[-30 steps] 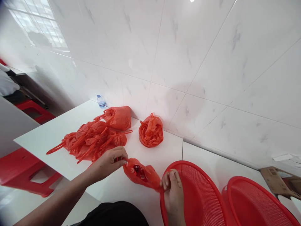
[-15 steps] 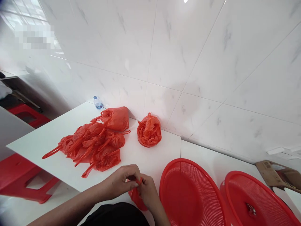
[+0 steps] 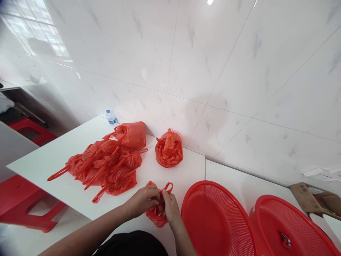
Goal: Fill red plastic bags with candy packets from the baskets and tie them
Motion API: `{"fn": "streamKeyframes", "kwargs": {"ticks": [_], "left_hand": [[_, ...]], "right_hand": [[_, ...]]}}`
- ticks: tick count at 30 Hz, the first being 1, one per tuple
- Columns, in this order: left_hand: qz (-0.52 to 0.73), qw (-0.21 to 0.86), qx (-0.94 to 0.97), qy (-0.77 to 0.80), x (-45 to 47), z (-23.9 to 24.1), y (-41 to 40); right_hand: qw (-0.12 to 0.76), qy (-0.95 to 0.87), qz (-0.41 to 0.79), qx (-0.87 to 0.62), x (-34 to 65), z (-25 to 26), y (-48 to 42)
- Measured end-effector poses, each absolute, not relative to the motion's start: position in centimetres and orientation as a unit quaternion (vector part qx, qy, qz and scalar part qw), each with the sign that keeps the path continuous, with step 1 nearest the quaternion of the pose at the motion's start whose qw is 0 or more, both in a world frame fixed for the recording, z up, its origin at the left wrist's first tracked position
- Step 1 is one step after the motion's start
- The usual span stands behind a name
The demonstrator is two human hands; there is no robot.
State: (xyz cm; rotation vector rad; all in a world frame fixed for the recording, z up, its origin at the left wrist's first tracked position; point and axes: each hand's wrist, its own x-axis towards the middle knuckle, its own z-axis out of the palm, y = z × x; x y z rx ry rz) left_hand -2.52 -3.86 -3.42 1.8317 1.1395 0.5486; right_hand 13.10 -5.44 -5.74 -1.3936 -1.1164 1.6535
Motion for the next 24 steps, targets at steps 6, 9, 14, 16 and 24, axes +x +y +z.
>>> {"fn": "streamKeyframes", "kwargs": {"ticks": [6, 9, 14, 16, 24], "left_hand": [[0.291, 0.451, 0.676, 0.505, -2.2, -5.3, -3.0], [0.306, 0.500, 0.650, 0.483, -2.0, -5.7, -2.8], [0.247, 0.551, 0.619, 0.503, -1.9, -6.7, -2.8], [0.254, 0.533, 0.623, 0.513, -2.0, -7.0, -2.7], [0.254, 0.506, 0.632, 0.529, -2.3, -6.7, -3.1]], "right_hand": [[0.381, -0.476, 0.631, -0.480, 15.2, -6.1, -6.2], [0.374, -0.505, 0.632, -0.453, 15.9, -5.9, -6.3], [0.344, -0.506, 0.649, -0.452, 16.1, -5.0, -6.0], [0.340, -0.510, 0.651, -0.448, 15.9, -4.9, -6.0], [0.348, -0.549, 0.511, -0.563, 14.8, -6.9, -5.4]]}}
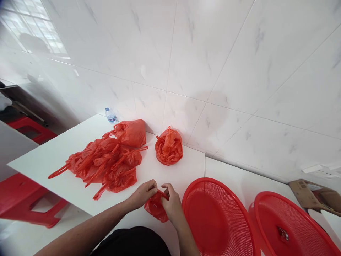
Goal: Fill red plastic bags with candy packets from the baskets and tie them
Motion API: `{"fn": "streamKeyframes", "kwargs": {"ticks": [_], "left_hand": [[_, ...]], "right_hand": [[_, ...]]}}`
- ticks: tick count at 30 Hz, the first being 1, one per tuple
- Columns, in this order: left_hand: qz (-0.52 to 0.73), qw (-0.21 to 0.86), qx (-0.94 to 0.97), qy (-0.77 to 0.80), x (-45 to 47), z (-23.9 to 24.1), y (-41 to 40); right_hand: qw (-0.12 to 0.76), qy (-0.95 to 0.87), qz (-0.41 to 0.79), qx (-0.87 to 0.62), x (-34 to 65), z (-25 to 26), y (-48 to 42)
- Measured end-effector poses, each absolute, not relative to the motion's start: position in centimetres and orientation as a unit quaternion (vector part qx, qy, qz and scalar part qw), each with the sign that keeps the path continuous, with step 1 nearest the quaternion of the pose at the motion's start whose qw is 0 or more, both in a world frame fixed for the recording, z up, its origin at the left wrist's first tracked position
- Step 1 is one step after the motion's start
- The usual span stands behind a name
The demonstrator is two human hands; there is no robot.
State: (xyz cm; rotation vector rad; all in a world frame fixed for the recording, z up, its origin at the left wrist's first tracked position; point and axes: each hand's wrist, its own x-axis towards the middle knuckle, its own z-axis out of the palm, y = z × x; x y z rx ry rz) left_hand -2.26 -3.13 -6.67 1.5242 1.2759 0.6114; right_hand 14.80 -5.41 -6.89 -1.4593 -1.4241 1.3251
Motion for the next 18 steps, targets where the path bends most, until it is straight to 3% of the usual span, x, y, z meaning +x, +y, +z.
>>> {"fn": "streamKeyframes", "kwargs": {"ticks": [4, 13, 18], "left_hand": [[0.260, 0.519, 0.624, 0.523, -2.43, -6.20, -3.47], [0.249, 0.518, 0.621, 0.532, -2.67, -6.06, -3.72], [0.255, 0.514, 0.622, 0.534, -2.74, -5.91, -3.85]], "right_hand": [[0.331, -0.549, 0.412, -0.648, 14.95, -7.56, -4.74], [0.408, -0.528, 0.486, -0.565, 14.56, -6.97, -4.73], [0.402, -0.490, 0.474, -0.611, 14.77, -7.39, -4.67]]}}
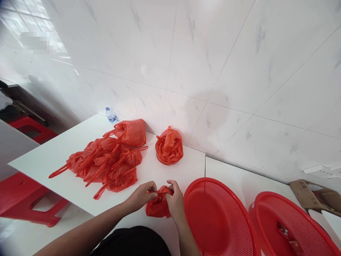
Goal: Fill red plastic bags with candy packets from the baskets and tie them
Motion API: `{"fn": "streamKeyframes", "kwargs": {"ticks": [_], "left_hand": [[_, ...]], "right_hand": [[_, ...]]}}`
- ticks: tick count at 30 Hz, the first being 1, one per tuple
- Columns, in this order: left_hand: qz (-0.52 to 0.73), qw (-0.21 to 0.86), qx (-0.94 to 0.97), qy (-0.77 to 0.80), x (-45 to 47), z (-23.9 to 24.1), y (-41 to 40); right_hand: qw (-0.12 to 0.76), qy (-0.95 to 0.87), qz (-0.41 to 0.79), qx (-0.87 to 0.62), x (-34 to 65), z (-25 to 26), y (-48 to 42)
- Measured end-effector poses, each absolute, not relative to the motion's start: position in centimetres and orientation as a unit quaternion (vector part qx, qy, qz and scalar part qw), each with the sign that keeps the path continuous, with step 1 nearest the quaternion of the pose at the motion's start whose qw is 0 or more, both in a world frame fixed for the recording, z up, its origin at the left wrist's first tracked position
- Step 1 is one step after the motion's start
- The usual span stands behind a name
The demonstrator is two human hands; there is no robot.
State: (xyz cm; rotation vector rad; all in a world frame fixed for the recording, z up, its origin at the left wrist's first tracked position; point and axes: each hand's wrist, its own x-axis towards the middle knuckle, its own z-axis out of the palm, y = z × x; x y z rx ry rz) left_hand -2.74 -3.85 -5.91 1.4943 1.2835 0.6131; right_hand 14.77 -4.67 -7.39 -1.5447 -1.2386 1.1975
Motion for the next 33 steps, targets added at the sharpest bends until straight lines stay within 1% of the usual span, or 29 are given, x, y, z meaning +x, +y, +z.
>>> {"fn": "streamKeyframes", "kwargs": {"ticks": [4, 8, 13, 17, 21, 24, 26, 28, 30, 33], "left_hand": [[0.257, 0.517, 0.617, 0.535, -2.8, -5.7, -3.9], [0.255, 0.515, 0.620, 0.535, -2.8, -5.7, -3.9], [0.255, 0.509, 0.625, 0.534, -3.0, -5.9, -3.8], [0.247, 0.506, 0.633, 0.532, -3.0, -6.1, -3.9], [0.240, 0.502, 0.641, 0.528, -2.9, -6.2, -4.0], [0.270, 0.457, 0.672, 0.516, -3.9, -6.1, -3.6], [0.289, 0.405, 0.700, 0.513, -5.5, -6.5, -3.1], [0.275, 0.349, 0.719, 0.534, -7.7, -7.4, -2.5], [0.234, 0.308, 0.719, 0.577, -9.8, -8.7, -2.3], [0.180, 0.289, 0.701, 0.627, -11.6, -10.9, -2.7]], "right_hand": [[0.360, -0.496, 0.439, -0.656, 14.8, -8.3, -4.7], [0.334, -0.520, 0.446, -0.647, 14.5, -8.6, -4.9], [0.378, -0.508, 0.545, -0.550, 14.4, -7.7, -5.3], [0.406, -0.439, 0.646, -0.475, 14.5, -7.0, -5.6], [0.434, -0.398, 0.658, -0.468, 14.5, -6.8, -5.3], [0.463, -0.384, 0.613, -0.512, 15.4, -6.6, -4.7], [0.459, -0.392, 0.536, -0.590, 16.4, -6.6, -4.5], [0.428, -0.421, 0.432, -0.673, 17.7, -7.0, -4.4], [0.391, -0.449, 0.344, -0.726, 18.6, -8.0, -4.7], [0.354, -0.483, 0.267, -0.755, 19.2, -9.6, -5.3]]}}
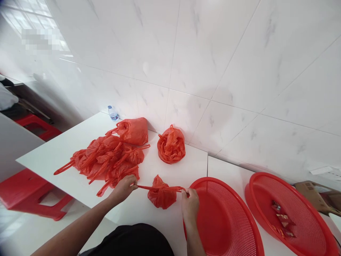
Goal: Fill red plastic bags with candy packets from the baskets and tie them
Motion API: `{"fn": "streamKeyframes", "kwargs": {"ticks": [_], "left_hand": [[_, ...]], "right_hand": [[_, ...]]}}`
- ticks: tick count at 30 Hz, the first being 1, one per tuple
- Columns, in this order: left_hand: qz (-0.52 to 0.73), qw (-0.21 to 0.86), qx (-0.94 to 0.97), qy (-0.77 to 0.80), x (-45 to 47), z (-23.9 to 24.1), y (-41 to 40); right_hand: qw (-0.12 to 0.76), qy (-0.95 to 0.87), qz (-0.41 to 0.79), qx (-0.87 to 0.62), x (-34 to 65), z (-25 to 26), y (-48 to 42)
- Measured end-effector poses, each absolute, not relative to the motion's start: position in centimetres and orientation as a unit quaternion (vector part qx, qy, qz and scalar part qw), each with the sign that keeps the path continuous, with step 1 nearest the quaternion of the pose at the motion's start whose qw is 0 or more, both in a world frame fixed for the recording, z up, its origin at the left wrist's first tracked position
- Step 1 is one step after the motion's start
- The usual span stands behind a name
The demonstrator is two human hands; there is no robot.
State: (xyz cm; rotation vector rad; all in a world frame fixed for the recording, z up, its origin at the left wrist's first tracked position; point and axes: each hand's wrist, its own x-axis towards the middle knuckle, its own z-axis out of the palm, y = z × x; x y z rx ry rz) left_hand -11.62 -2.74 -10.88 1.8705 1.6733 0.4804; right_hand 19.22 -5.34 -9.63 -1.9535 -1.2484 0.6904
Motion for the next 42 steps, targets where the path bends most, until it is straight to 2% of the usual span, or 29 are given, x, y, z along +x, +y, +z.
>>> {"fn": "streamKeyframes", "kwargs": {"ticks": [7, 12, 18, 22, 25, 30, 33, 36, 39, 42], "left_hand": [[0.158, 0.289, 0.669, 0.666, -11.0, -13.3, -4.3], [0.218, 0.291, 0.718, 0.593, -7.9, -13.4, -4.2], [0.119, 0.364, 0.760, 0.525, -2.9, -13.5, -4.5], [0.141, 0.374, 0.725, 0.561, -3.1, -12.9, -3.4], [0.190, 0.338, 0.696, 0.604, -5.6, -11.1, -1.9], [0.277, 0.246, 0.643, 0.671, -12.2, -5.1, 0.0], [0.334, 0.128, 0.582, 0.730, -16.3, -1.8, 0.6], [0.363, -0.013, 0.538, 0.761, -19.2, -1.3, 1.2], [0.308, -0.075, 0.533, 0.784, -20.7, -3.8, 1.7], [0.145, 0.015, 0.560, 0.816, -20.9, -7.2, 1.8]], "right_hand": [[0.291, -0.551, 0.218, -0.751, 19.1, -10.7, -7.2], [0.318, -0.576, 0.246, -0.711, 19.0, -11.3, -8.3], [0.310, -0.637, 0.307, -0.636, 17.7, -12.5, -9.2], [0.352, -0.619, 0.298, -0.636, 17.7, -12.8, -9.9], [0.361, -0.569, 0.295, -0.677, 19.0, -12.6, -10.3], [0.313, -0.509, 0.338, -0.727, 21.6, -11.4, -10.6], [0.312, -0.487, 0.337, -0.743, 22.7, -11.0, -10.5], [0.315, -0.475, 0.335, -0.750, 23.0, -10.9, -10.3], [0.323, -0.477, 0.339, -0.744, 22.6, -10.9, -10.1], [0.339, -0.485, 0.338, -0.732, 21.9, -10.8, -10.2]]}}
